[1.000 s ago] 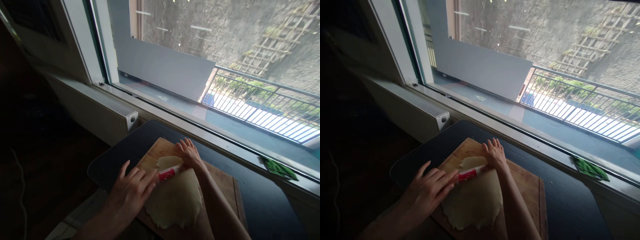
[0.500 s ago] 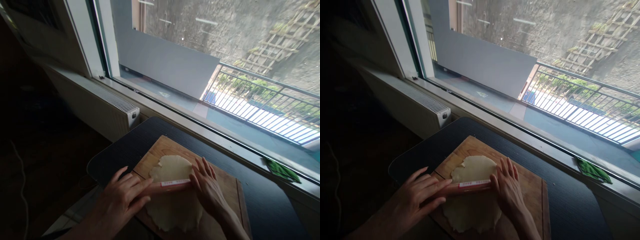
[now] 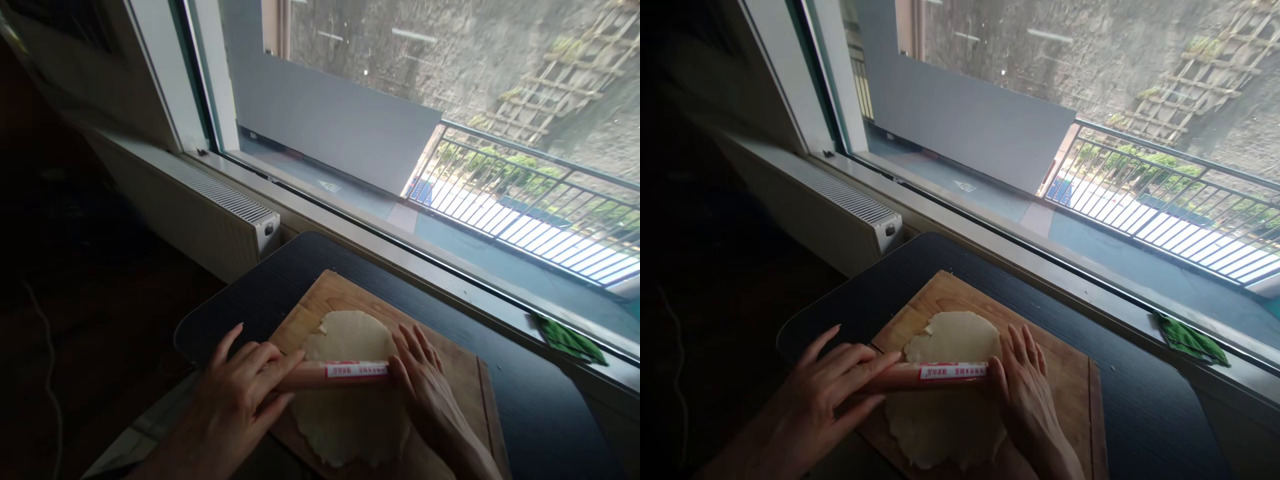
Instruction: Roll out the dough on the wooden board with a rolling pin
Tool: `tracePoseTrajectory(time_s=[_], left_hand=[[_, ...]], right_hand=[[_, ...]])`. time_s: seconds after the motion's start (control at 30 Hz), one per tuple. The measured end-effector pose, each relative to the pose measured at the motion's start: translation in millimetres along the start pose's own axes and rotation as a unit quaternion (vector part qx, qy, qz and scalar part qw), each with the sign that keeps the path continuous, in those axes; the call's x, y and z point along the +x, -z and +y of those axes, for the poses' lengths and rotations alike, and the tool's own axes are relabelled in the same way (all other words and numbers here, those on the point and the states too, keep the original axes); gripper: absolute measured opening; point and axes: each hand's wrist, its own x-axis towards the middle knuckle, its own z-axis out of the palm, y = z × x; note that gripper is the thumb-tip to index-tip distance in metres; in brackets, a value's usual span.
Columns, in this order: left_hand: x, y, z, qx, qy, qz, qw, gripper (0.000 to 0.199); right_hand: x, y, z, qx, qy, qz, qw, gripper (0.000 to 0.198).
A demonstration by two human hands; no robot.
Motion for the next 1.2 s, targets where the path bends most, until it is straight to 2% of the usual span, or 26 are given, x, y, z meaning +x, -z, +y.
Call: tracePoseTrajectory(time_s=[0.07,0.1,0.17,0.3,0.37,0.4,0.47,0.63,0.7,0.73,0.8,0.87,0.97,1.03,1.1,1.2], left_hand=[[4.7,-1.2,-0.2,-0.002,-0.016,-0.010,1.000,0.040],[6.2,-1.8,-0.5,-0.002,-0.015,-0.010,1.000,0.039],[7.3,-2.9,-0.7,0.002,0.005,-0.001,1.000,0.037],[3.2,-2.8,0.0,0.013,0.053,0.023,0.998,0.035],[-0.6,-2.0,0.3,0.018,0.064,0.022,0.998,0.037],[-2.5,-1.6,0.6,0.019,0.067,0.023,0.997,0.037],[-5.2,-0.9,1.7,0.016,0.064,0.026,0.998,0.038],[-0.8,3.1,4.5,-0.011,0.027,-0.004,1.000,0.038],[4.1,4.8,4.2,-0.016,0.015,-0.031,0.999,0.040],[6.3,5.2,3.7,-0.016,0.011,-0.040,0.999,0.040],[9.4,4.6,2.5,-0.014,0.008,-0.050,0.999,0.039],[10.2,2.7,0.9,-0.006,0.012,-0.042,0.999,0.037],[8.1,0.6,-2.0,0.018,0.030,-0.017,0.999,0.036],[5.3,1.0,-3.3,0.025,0.039,-0.011,0.999,0.037],[2.1,2.2,-3.1,0.020,0.038,-0.014,0.999,0.039],[-1.5,2.9,-0.6,0.003,0.038,-0.011,0.999,0.039]], right_hand=[[-9.1,0.3,0.7,-0.004,-0.013,-0.003,1.000,0.056],[-2.2,1.3,-1.2,-0.004,-0.019,-0.003,1.000,0.055],[30.8,4.8,-8.3,0.000,-0.028,-0.004,1.000,0.053],[116.9,14.4,-27.9,0.020,-0.054,-0.036,0.998,0.053],[134.4,17.2,-34.5,0.023,-0.049,-0.032,0.998,0.056],[131.8,16.9,-35.3,0.026,-0.041,-0.025,0.999,0.057],[104.1,12.1,-30.4,0.028,-0.019,-0.003,0.999,0.058],[-22.6,-16.3,1.0,0.009,0.033,0.050,0.998,0.058],[-49.2,-22.7,7.0,0.003,0.026,0.072,0.997,0.061],[-50.0,-23.0,7.2,-0.001,0.021,0.074,0.997,0.061],[-26.5,-17.6,3.0,-0.008,0.006,0.065,0.998,0.058],[21.2,-6.2,-5.2,-0.004,-0.028,0.050,0.998,0.057],[96.1,12.0,-20.0,0.037,-0.075,-0.008,0.996,0.060],[120.5,18.0,-27.5,0.046,-0.074,-0.014,0.996,0.060],[112.9,16.4,-29.2,0.041,-0.054,0.007,0.998,0.059],[50.0,1.3,-18.3,0.014,-0.005,0.044,0.999,0.056]])
